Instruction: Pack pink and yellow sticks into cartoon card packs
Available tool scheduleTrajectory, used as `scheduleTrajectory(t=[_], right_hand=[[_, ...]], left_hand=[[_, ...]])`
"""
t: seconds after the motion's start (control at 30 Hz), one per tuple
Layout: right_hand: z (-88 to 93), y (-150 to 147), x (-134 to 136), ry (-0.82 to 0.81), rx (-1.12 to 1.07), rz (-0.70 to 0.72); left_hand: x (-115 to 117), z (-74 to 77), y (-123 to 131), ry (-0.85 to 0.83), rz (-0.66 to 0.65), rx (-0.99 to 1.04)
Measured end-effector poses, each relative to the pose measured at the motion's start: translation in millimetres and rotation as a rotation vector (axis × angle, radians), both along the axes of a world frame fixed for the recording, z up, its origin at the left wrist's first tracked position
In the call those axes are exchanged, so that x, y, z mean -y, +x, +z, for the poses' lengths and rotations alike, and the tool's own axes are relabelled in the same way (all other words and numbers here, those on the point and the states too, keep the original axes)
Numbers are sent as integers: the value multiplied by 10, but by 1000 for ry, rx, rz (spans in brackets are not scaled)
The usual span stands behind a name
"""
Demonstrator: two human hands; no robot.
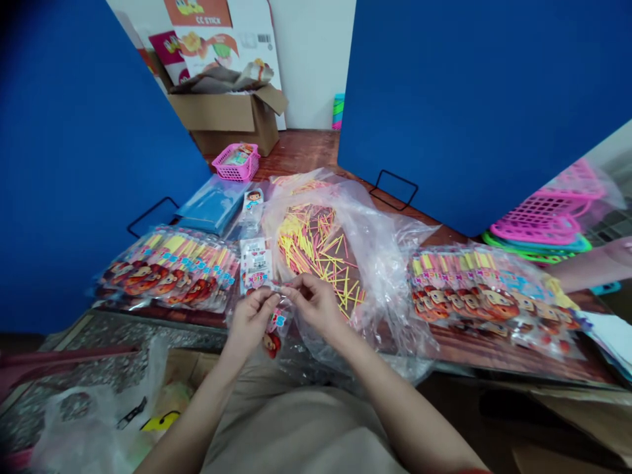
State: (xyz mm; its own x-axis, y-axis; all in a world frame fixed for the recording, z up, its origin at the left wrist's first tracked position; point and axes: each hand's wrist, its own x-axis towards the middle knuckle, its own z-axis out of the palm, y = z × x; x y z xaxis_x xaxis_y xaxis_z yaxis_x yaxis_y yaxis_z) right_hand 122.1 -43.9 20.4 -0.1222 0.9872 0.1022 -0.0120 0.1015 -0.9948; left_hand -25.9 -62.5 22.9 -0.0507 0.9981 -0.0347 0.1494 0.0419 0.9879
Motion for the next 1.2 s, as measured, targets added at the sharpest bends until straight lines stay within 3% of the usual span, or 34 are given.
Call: scheduleTrajectory(t=[0.27,0.4,0.47,0.53,0.6,0.7,0.77,0.93,1.2], right_hand=[[-250,10,72,-41,49,-61],[-237,29,48,-46,31,-68],[-196,70,-19,-53,20,6],[-154,130,-151,-55,41,86],[-127,189,-361,-48,200,64],[-129,220,-779,-43,801,-100],[-154,183,-1064,-71,962,-132],[-216,-14,-1566,-147,1143,-114],[-223,-192,-1914,-215,1243,1]], left_hand=[[102,-247,106,6,22,-156],[112,-217,125,6,4,-39],[106,-176,114,-12,28,56],[96,-150,81,-45,72,113],[80,-151,30,-72,107,145],[55,-199,-50,-59,176,196],[41,-245,-89,-40,210,215],[26,-346,-134,-43,252,251],[-2,-316,-142,-85,291,258]])
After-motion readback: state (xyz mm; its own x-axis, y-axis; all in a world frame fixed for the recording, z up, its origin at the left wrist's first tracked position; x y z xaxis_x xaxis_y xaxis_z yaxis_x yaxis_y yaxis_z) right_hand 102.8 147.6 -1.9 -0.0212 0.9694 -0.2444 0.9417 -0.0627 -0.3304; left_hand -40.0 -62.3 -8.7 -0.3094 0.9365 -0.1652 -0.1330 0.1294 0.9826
